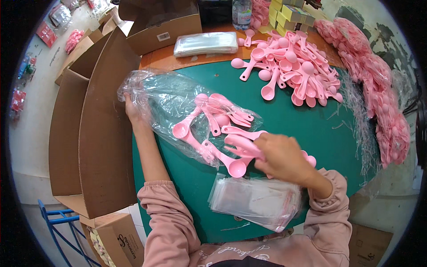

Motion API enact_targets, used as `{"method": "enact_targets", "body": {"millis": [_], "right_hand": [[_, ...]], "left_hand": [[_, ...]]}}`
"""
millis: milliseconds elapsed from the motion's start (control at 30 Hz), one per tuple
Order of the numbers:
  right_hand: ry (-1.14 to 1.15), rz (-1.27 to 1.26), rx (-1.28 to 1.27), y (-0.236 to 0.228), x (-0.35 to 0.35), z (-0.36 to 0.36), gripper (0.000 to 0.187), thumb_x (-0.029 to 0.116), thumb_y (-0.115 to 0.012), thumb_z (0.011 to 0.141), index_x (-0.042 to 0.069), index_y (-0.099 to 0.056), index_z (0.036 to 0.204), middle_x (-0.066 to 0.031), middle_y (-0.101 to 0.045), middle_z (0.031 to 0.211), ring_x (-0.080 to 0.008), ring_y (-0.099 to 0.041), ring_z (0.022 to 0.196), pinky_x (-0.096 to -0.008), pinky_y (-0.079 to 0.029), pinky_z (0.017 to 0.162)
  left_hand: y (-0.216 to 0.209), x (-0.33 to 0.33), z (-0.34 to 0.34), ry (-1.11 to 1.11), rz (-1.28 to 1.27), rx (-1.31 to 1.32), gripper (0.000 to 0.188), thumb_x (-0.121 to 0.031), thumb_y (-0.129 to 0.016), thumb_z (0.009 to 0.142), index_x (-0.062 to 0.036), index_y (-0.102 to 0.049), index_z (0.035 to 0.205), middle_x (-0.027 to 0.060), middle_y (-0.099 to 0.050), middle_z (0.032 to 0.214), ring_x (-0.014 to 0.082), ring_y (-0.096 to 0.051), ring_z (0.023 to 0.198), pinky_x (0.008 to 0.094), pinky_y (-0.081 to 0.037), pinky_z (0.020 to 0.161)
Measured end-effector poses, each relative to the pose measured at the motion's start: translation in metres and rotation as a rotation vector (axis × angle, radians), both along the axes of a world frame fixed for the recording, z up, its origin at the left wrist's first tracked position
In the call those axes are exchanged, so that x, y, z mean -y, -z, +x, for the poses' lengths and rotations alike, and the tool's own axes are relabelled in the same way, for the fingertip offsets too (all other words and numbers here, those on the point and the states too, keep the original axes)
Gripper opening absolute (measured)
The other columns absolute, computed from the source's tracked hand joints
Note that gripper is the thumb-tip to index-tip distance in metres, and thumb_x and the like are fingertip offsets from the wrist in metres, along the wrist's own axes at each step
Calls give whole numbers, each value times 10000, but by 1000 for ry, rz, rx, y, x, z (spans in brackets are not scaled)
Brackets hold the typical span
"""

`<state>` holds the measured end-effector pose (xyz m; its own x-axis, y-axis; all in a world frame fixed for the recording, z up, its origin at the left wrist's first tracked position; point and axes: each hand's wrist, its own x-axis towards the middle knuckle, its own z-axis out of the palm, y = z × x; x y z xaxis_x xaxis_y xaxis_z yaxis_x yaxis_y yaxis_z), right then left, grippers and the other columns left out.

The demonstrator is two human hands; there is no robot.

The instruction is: The person unpacks pink plastic spoons from a large plastic bag and places them on a green table. They repeatedly reach into the bag, remove spoons, and set them down in a pile.

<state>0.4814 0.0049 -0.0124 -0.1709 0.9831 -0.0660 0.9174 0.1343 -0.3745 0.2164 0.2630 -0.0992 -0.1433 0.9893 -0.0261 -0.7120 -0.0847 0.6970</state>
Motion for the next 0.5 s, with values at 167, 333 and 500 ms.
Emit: {"method": "enact_targets", "body": {"millis": [167,333,500], "right_hand": [[307,-141,-95,-68,-59,83,213,182,-612,639,15,-584,769,-121,-571,644,-199,-572,608,-321,-450,567],[290,488,359,-88,-110,161,299,205,-626,673,14,-562,895,-131,-558,852,-220,-547,786,-328,-434,672],[-276,131,33,-52,-58,47,543,170,-652,667,27,-431,1141,-137,-474,1122,-295,-474,1015,-371,-388,846]], "left_hand": [[-6,4,0,-26,-41,35,458,-321,-241,941,21,-386,1209,160,-468,1179,262,-459,1089,378,-360,958],[-4,3,10,-25,-76,69,462,-327,-243,941,25,-401,1194,157,-479,1168,258,-471,1075,365,-375,940],[0,0,-6,-42,-54,19,458,-330,-246,939,19,-419,1180,154,-497,1145,255,-483,1055,357,-386,925]]}}
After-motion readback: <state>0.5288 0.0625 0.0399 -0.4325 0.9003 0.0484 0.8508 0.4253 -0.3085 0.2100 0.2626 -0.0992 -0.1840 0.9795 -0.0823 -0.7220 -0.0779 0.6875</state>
